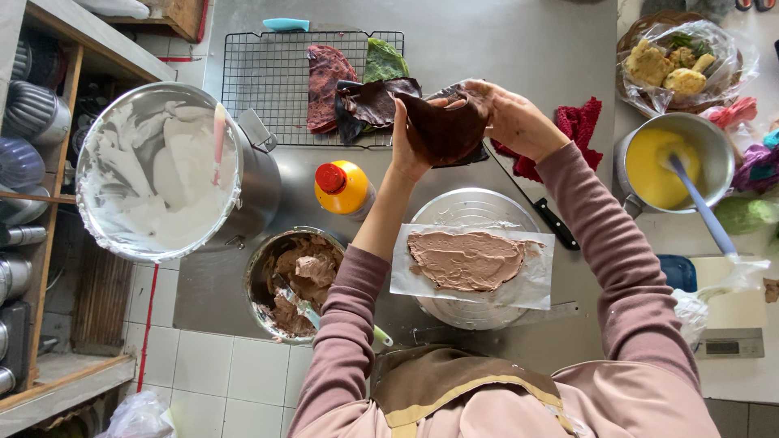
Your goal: The person mixes chocolate syrup into whipped cream by hand in a bowl, then places a chocolate cake layer onto parchment paper and spreads the prepared chocolate cream over it using a small spatula.
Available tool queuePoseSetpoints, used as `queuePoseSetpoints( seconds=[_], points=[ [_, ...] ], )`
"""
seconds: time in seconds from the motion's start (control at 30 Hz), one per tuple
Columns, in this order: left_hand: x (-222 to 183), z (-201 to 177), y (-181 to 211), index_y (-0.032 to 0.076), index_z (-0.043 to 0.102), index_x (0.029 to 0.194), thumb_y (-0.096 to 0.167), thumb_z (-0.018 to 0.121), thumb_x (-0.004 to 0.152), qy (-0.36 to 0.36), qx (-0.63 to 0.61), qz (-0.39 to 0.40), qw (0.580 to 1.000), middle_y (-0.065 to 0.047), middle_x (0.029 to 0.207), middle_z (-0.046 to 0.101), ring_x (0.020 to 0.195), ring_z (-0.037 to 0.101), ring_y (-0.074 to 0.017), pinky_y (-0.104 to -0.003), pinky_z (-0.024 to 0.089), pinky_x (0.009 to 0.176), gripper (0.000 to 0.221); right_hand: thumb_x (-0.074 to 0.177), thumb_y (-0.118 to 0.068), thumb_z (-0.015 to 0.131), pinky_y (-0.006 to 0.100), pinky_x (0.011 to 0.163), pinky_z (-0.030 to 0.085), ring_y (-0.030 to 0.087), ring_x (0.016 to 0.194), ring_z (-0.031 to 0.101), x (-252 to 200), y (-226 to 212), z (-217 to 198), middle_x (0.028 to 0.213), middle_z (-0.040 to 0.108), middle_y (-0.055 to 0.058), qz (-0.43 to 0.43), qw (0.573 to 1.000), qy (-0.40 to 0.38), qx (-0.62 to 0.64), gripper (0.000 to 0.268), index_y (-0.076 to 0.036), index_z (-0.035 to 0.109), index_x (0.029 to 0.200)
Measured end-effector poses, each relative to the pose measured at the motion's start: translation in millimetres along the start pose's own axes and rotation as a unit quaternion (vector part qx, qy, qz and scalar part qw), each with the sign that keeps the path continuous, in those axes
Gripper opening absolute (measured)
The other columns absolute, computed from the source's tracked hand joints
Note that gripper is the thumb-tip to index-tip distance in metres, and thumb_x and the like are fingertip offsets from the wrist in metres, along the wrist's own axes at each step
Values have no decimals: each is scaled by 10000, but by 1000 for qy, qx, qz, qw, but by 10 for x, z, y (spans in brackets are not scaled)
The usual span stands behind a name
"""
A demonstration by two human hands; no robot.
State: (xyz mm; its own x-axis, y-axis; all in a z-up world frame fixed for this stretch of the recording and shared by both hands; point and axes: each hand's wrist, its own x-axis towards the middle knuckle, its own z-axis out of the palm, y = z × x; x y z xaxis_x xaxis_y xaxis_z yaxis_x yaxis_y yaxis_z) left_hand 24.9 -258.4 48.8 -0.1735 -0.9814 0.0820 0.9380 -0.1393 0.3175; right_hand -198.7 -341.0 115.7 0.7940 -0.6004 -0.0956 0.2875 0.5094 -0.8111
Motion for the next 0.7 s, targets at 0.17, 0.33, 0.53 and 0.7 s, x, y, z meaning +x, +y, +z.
queuePoseSetpoints(
  seconds=[0.17,0.33,0.53,0.7],
  points=[
    [63,-155,-15,-36,544,1366,675,455,1089,-41,-5,28,999,-265,1390,598,1302,565,-412,-517,425,1168,768,1110,-83,633,369,1009,599,189,1061,697,-59,-25,16,1180,715,105,-22,998,50,-11,294,55,564,1360],
    [193,-328,-162,8,385,1501,451,651,1005,370,361,94,851,-192,1527,491,1431,426,-266,-399,286,1188,716,995,41,605,274,943,614,134,993,723,-93,-160,386,1090,731,82,-154,952,165,-208,381,-41,582,1366],
    [56,212,-427,-32,626,1325,257,598,1037,225,331,126,908,-119,1218,704,1061,680,-178,-309,527,911,410,1007,74,688,233,903,596,127,993,712,-34,24,588,1100,731,77,-238,888,180,-350,199,41,649,1199],
    [-5,551,-361,12,677,1221,234,564,1077,214,234,91,944,-45,1037,705,906,671,-97,-242,550,803,287,944,51,736,232,806,582,103,950,674,-82,65,721,1108,678,47,-236,837,170,-464,190,-3,740,1126]
  ],
)
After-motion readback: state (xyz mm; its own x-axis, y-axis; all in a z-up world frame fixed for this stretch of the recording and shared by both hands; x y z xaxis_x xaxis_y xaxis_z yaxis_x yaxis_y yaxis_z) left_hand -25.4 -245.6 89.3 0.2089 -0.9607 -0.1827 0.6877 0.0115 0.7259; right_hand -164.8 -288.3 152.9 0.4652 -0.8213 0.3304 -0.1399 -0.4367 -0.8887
